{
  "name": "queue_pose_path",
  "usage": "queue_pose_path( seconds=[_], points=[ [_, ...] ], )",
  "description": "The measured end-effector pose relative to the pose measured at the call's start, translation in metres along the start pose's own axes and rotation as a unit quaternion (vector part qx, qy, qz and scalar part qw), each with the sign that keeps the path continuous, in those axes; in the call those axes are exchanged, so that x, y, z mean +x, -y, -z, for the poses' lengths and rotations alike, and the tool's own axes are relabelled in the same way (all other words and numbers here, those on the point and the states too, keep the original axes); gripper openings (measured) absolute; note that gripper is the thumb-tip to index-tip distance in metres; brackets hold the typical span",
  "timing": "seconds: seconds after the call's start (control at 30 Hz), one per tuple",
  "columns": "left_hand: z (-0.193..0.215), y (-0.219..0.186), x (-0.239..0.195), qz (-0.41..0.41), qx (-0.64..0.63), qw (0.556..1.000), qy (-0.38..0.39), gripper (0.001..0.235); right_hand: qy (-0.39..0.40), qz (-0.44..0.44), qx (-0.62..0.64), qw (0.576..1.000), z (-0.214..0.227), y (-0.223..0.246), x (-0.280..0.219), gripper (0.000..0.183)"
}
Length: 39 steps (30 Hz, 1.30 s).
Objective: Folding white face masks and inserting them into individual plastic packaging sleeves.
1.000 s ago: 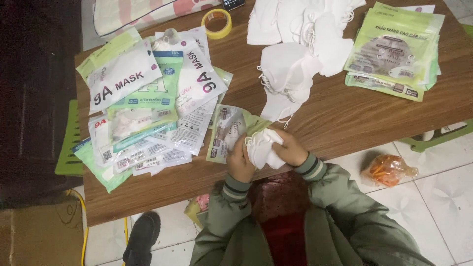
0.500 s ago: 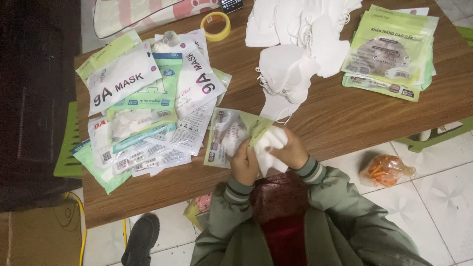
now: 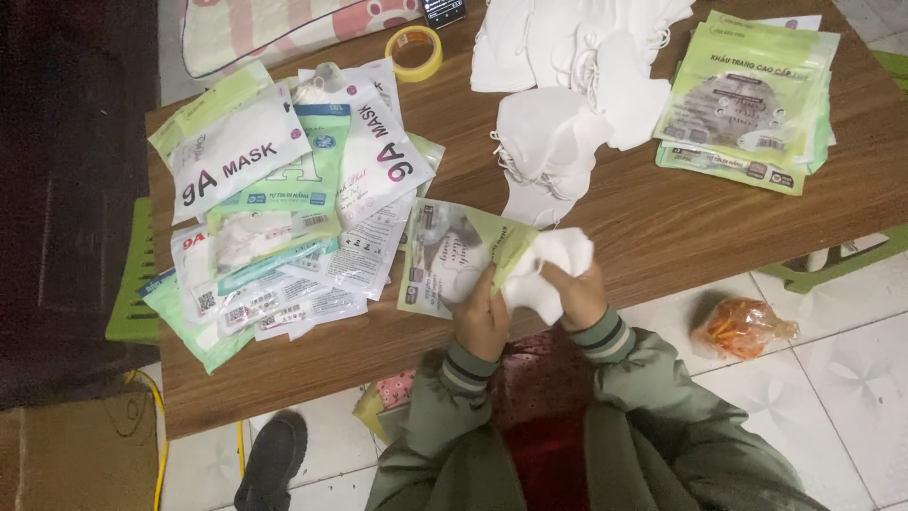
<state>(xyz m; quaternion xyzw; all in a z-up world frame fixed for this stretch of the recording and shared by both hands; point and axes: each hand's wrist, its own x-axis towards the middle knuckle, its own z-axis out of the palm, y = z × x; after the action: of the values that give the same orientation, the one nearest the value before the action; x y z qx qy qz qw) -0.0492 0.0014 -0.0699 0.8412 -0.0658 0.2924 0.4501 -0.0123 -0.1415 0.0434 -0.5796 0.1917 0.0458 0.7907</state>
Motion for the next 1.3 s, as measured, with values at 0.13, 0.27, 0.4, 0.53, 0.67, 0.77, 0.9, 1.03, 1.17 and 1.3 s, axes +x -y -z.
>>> queue_pose_path(
  seconds=[0.13,0.27,0.4,0.53,0.67,0.77,0.9,1.03,1.17,1.3],
  points=[
    [-0.009,-0.006,-0.003,-0.018,-0.013,1.0,0.013,0.035,-0.009,0.047,-0.022,0.999,0.008,-0.02,0.005,0.054],
    [0.002,-0.026,0.012,-0.056,0.02,0.998,0.007,0.037,0.105,0.038,-0.106,0.988,0.021,-0.048,0.016,0.042],
    [-0.002,-0.041,0.01,-0.099,0.004,0.994,0.046,0.037,0.219,0.021,-0.118,0.968,0.044,-0.086,0.047,0.03],
    [0.014,-0.084,0.031,-0.116,-0.001,0.992,0.055,0.036,0.226,0.026,-0.104,0.968,0.054,-0.085,0.042,0.03],
    [-0.002,-0.081,0.015,-0.14,0.006,0.99,0.034,0.035,0.246,0.031,-0.089,0.965,0.056,-0.085,0.041,0.03],
    [-0.008,-0.08,-0.003,-0.129,-0.008,0.991,0.03,0.036,0.278,0.031,-0.086,0.956,0.048,-0.083,0.04,0.03],
    [-0.001,-0.089,-0.005,-0.138,0.034,0.987,0.075,0.04,0.327,0.024,-0.08,0.941,0.042,-0.094,0.039,0.03],
    [0.032,-0.092,0.003,-0.07,-0.069,0.98,0.173,0.053,0.374,0.02,-0.072,0.924,0.03,-0.098,0.04,0.03],
    [0.042,-0.043,-0.002,-0.111,0.009,0.984,-0.142,0.045,0.408,0.014,-0.058,0.911,0.015,-0.102,0.043,0.031],
    [0.14,-0.058,0.022,0.051,-0.035,0.986,-0.158,0.083,0.427,0.017,-0.035,0.903,0.004,-0.102,0.048,0.031]
  ],
)
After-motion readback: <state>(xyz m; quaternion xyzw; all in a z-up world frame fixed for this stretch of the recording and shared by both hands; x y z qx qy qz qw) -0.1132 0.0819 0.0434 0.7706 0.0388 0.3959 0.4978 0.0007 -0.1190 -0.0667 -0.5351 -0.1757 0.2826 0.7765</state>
